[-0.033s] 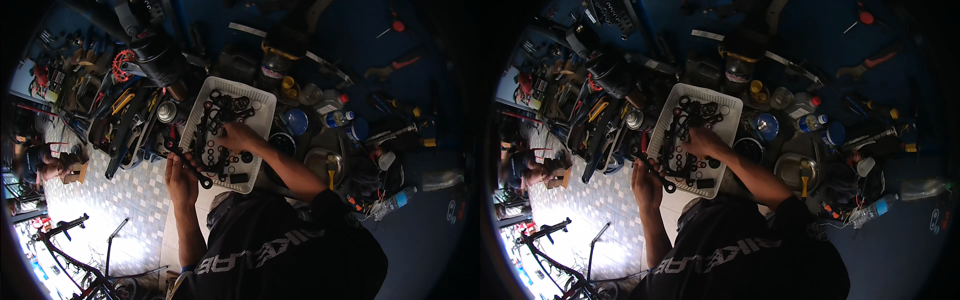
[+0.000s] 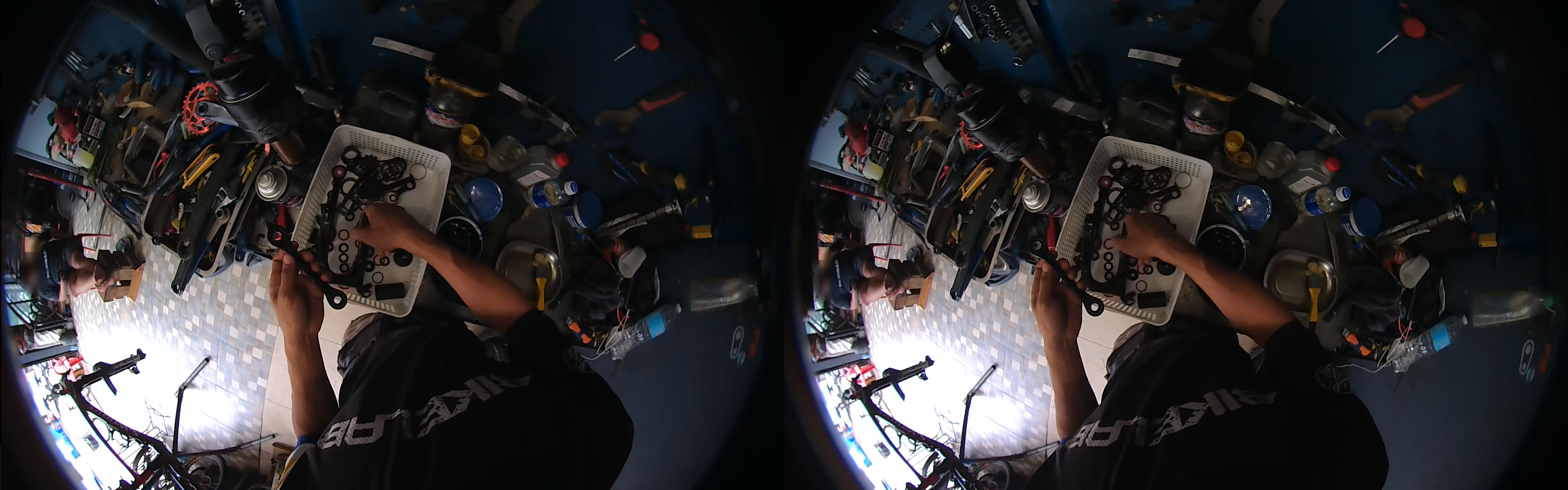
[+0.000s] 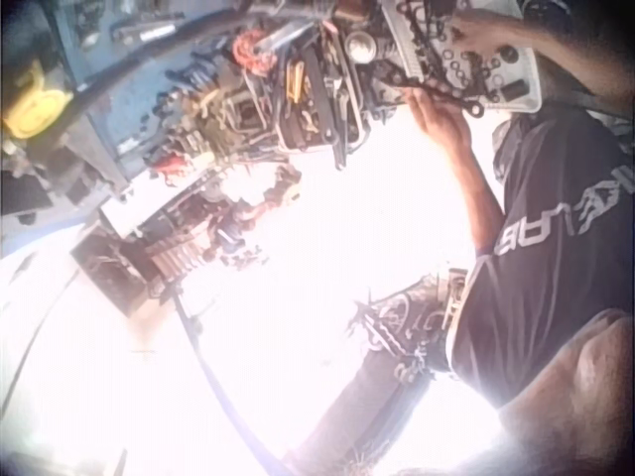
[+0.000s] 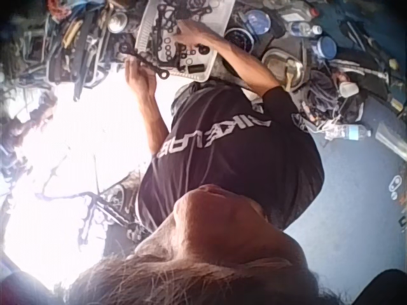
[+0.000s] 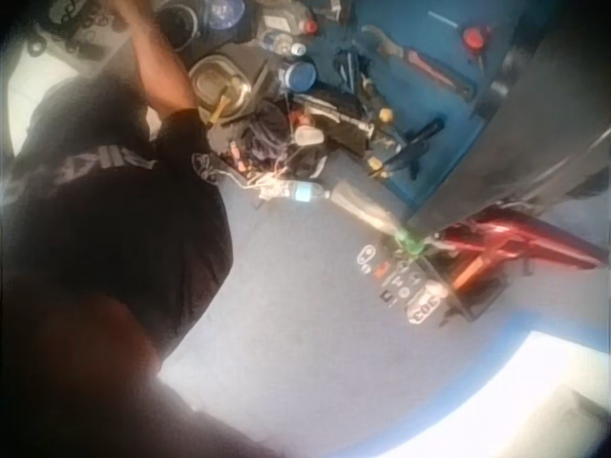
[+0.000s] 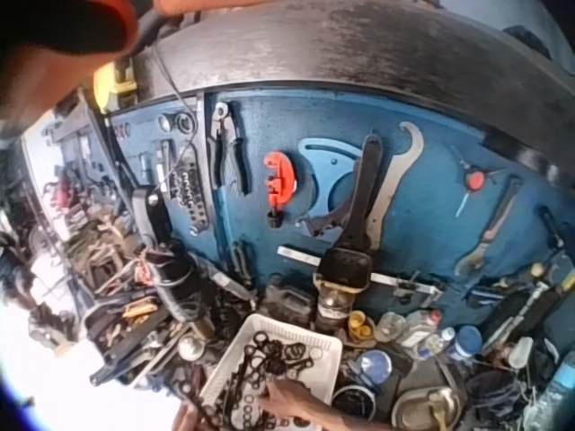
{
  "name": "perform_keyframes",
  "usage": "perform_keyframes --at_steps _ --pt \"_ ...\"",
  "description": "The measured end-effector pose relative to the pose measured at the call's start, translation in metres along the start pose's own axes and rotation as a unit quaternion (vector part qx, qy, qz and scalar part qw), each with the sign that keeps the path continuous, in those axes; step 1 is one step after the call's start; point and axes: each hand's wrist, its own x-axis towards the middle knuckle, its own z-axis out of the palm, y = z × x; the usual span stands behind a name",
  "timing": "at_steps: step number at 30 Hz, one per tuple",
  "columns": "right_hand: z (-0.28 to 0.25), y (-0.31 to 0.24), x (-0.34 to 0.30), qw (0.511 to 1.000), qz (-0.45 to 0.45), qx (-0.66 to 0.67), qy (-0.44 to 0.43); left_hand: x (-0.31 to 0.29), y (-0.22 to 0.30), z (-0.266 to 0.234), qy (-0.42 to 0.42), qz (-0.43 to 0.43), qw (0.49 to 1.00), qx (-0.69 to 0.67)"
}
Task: The person sorts small bicycle parts, including washers and seals, from a white plastic basket. They pick up individual items, inspect them, and place them back into the basket, occasionally using a small brush to clean them.
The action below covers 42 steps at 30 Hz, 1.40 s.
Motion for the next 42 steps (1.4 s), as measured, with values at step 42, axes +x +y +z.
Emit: perform_keyframes --at_steps 42 --pt "-0.104 0.028 -0.032 0.958 -0.171 -0.041 0.226 0.0 -0.025 0.021 -0.065 -0.078 0.995 0.02"
